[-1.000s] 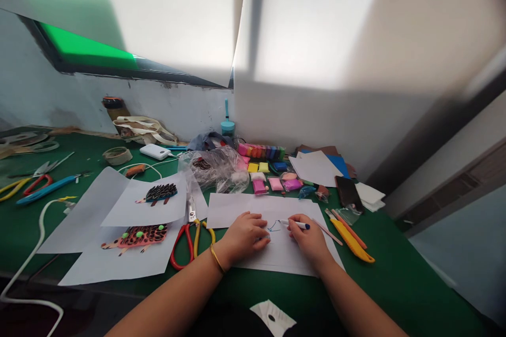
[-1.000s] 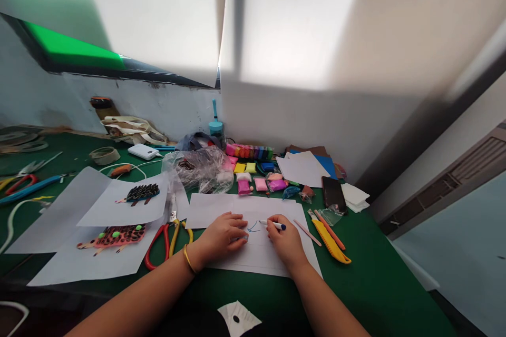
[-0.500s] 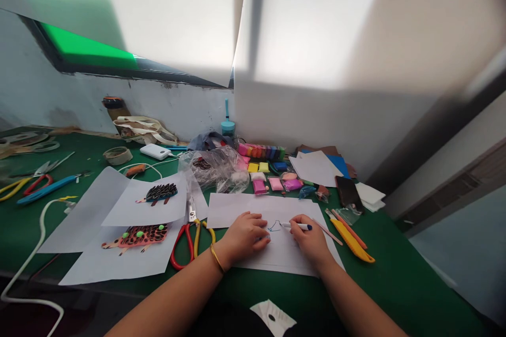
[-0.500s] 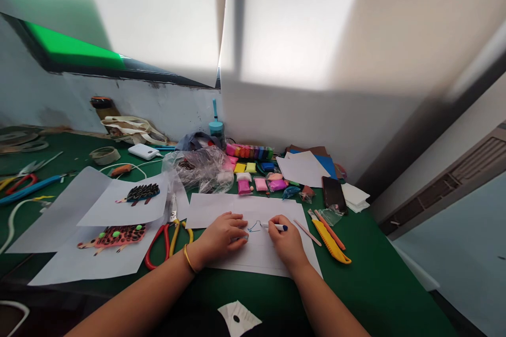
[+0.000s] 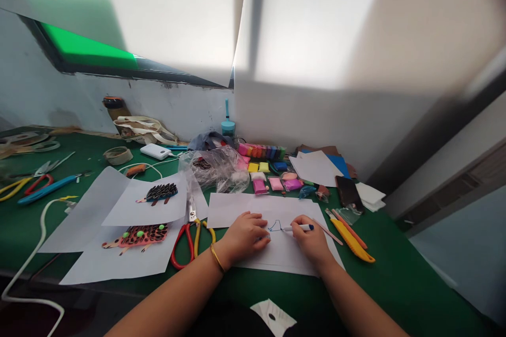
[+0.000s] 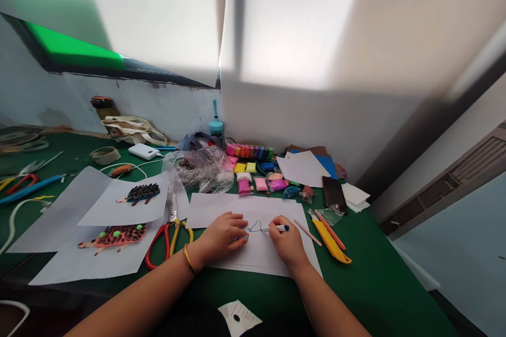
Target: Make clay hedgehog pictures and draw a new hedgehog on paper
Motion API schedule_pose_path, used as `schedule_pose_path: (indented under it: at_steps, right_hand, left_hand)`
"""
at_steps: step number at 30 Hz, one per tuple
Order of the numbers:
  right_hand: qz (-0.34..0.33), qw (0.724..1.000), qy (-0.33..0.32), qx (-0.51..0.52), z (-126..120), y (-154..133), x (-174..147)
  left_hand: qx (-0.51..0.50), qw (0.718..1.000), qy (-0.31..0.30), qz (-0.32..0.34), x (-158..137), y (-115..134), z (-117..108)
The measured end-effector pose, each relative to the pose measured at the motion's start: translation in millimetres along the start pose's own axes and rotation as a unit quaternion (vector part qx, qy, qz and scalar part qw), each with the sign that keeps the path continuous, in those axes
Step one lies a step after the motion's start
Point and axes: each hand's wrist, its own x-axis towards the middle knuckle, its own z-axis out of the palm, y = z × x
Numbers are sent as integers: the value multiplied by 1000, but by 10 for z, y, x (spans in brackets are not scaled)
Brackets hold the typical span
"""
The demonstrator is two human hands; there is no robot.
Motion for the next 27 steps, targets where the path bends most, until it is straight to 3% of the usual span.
schedule_pose_path:
  at_steps: [13,27]
  right_hand:
    - [8,1000,15,21,-17,58,6]
    - [8,1000,-12,2,-16,33,20]
  left_hand:
    - [5,1000,4,0,6,6,-6]
    - [6,1000,6,0,8,2,3]
